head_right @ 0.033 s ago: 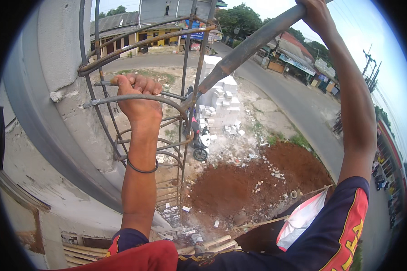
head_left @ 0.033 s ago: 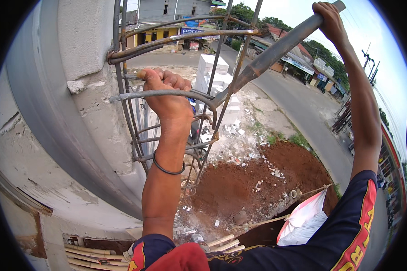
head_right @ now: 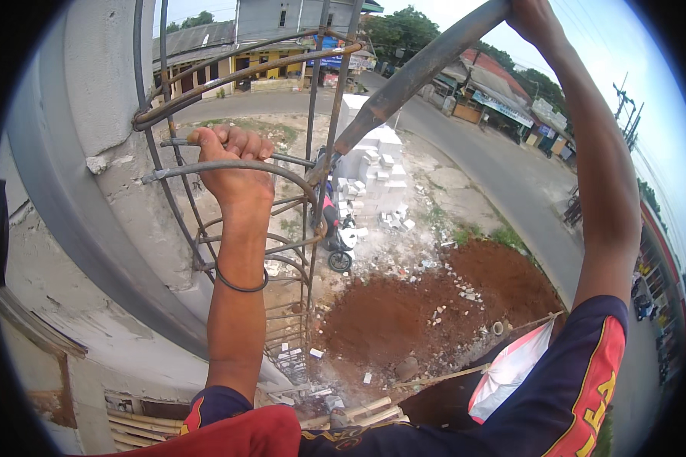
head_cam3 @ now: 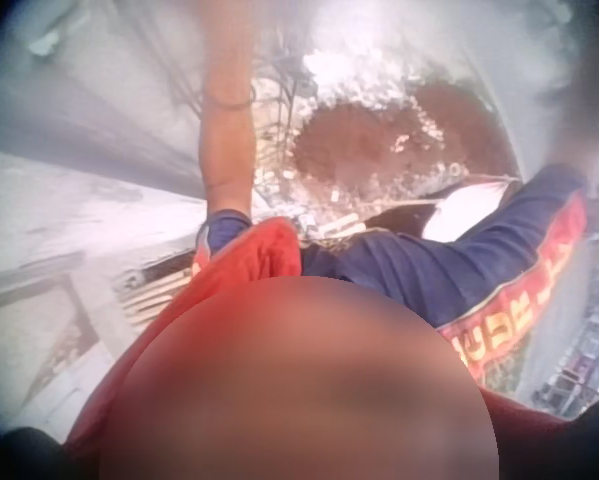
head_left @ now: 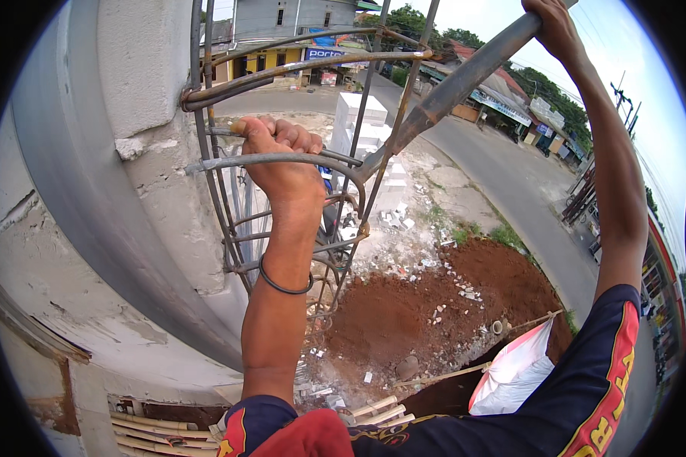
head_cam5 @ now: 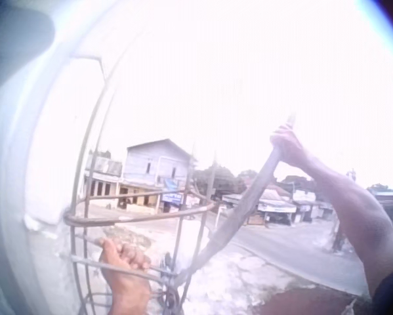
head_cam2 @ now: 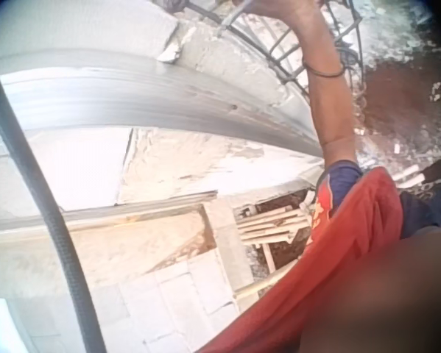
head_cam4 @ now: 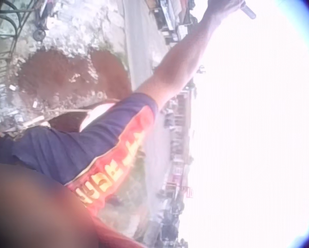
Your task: The person uses a metal pipe to repeatedly strike and adjust a metal scaffolding frame attached to a building wall. The person holds the pipe with both hands and delivers forceful blows to different sections of the frame to reposition or secure it.
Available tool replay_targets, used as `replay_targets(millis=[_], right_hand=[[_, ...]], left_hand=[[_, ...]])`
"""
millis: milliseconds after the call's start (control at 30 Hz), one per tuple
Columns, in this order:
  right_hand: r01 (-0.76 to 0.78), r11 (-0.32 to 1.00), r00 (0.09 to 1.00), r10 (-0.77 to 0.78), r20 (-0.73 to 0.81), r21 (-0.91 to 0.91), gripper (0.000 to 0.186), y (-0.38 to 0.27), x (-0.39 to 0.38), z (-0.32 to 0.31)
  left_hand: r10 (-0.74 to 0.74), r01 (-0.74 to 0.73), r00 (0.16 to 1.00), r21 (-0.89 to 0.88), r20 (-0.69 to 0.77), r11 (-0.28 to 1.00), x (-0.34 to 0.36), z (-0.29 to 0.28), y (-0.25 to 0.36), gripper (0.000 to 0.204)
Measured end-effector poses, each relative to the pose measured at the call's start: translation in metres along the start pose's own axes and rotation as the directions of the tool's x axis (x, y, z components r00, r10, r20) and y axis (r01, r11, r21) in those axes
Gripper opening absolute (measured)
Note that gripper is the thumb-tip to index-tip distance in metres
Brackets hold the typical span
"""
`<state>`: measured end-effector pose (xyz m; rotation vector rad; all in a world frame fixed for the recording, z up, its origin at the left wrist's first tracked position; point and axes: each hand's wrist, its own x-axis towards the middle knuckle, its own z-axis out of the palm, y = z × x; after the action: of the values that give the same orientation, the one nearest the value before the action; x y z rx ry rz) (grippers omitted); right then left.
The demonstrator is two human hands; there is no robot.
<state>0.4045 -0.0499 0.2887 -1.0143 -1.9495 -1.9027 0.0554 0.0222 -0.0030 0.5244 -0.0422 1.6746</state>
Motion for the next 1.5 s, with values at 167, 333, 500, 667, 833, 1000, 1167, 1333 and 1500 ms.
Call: replay_targets(millis=[167, 333, 500, 667, 833, 1000, 1167, 1333, 1500], right_hand=[[-0.002, 1.0, 0.994, 0.0, 0.112, 0.022, 0.012, 0.016, 0.049, 0.008], [0.05, 0.996, 0.968, -0.032, 0.249, -0.067, 0.006, 0.014, 0.066, 0.022], [0.11, 0.975, 0.968, -0.06, 0.244, -0.195, 0.005, 0.008, 0.073, 0.013], [0.072, 0.985, 0.917, -0.004, 0.4, -0.156, 0.009, 0.003, 0.072, -0.005], [0.092, 0.99, 0.989, -0.079, 0.129, -0.105, 0.013, -0.002, 0.036, 0.001], [0.065, 0.997, 0.998, -0.065, 0.012, 0.03, 0.016, -0.001, 0.005, 0.017], [0.002, 1.0, 0.999, -0.002, -0.049, -0.006, 0.017, -0.006, -0.024, 0.022], [-0.084, 0.996, 0.996, 0.084, -0.002, 0.035, 0.016, -0.038, -0.052, 0.015], [-0.136, 0.989, 0.989, 0.139, 0.056, -0.052, 0.024, -0.069, -0.101, 0.009]], left_hand=[[0.099, -0.097, 0.993, -0.037, 0.057, 0.995, 0.01, -0.001, -0.005, 0.043], [0.002, -0.001, 1.0, -0.184, 0.008, 0.983, 0.027, 0.0, -0.006, 0.036], [-0.062, 0.079, 0.995, -0.264, 0.074, 0.961, 0.035, 0.012, -0.011, 0.039], [-0.165, 0.216, 0.948, -0.172, 0.273, 0.961, 0.035, 0.001, 0.002, 0.051], [-0.193, 0.194, 0.98, -0.027, 0.038, 0.981, 0.035, 0.008, 0.004, 0.053], [-0.177, 0.18, 0.983, 0.064, -0.055, 0.982, 0.03, 0.015, 0.007, 0.05], [-0.136, 0.147, 0.987, 0.148, -0.08, 0.978, 0.027, 0.015, 0.007, 0.048], [-0.173, 0.189, 0.979, 0.171, -0.108, 0.967, 0.025, 0.013, 0.01, 0.049], [-0.191, 0.219, 0.97, 0.206, -0.149, 0.954, 0.028, 0.006, 0.011, 0.051]])
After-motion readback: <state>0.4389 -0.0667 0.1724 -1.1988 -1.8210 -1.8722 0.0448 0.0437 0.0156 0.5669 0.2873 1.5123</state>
